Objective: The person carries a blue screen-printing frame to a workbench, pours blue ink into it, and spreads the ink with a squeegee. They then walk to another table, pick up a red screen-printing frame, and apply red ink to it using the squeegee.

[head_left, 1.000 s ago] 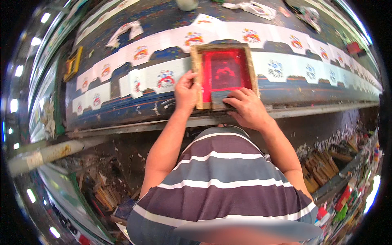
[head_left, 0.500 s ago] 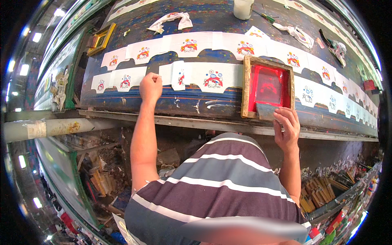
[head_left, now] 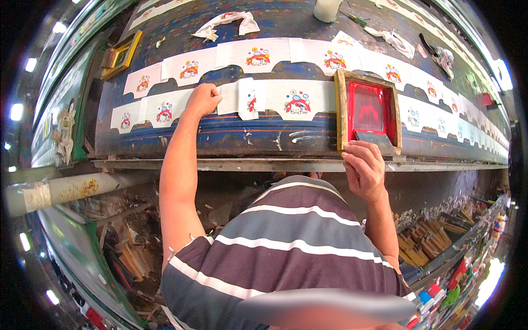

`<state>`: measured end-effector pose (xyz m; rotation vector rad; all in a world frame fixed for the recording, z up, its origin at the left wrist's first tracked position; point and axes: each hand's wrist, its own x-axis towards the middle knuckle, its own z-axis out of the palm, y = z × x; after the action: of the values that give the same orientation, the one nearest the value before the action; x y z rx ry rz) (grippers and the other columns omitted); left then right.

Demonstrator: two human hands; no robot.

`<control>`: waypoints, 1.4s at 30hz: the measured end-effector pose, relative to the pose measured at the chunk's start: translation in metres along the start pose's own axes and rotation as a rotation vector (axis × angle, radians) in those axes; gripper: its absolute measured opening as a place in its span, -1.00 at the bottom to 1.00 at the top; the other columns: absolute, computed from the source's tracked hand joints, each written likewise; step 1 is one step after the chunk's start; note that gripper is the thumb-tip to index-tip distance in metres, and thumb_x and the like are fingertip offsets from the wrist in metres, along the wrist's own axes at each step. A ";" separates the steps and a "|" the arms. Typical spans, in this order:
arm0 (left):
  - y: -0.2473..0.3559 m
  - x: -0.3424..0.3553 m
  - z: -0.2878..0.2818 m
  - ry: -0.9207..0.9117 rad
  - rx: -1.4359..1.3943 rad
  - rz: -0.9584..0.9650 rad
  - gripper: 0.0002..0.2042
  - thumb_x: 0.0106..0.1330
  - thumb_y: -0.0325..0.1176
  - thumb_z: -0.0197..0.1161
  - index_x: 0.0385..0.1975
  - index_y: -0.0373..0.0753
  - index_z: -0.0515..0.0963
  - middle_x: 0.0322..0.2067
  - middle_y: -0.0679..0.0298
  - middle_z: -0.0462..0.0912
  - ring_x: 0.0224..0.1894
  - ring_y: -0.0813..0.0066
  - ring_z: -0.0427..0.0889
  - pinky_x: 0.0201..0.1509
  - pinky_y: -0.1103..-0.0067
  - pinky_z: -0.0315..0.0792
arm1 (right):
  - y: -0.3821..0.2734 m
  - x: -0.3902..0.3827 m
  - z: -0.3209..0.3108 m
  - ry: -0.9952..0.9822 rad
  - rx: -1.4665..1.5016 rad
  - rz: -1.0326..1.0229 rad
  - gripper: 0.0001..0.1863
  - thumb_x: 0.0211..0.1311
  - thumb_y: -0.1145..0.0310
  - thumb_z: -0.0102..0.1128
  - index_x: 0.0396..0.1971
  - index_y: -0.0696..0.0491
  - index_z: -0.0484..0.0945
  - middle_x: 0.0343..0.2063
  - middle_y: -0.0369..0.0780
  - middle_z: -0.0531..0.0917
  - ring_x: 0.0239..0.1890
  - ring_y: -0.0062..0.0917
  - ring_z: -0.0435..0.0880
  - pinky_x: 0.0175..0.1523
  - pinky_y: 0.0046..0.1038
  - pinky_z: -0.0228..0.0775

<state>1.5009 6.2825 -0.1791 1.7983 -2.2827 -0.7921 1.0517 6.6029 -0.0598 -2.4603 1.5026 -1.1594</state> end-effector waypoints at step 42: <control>0.015 -0.037 -0.044 0.393 -0.976 0.121 -0.62 0.46 -0.69 0.44 0.25 -0.40 0.62 -0.05 0.16 0.85 -0.05 0.55 0.80 0.10 0.61 0.68 | 0.003 0.006 0.038 0.067 -0.048 0.108 -0.73 0.17 0.60 0.49 -0.11 0.11 0.75 -0.09 -0.12 0.83 -0.02 -0.11 0.82 0.13 -0.10 0.67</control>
<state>1.5166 6.3052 -0.1265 1.1887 -1.3425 -1.1247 1.0743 6.5844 -0.0852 -2.3587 1.6770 -1.2120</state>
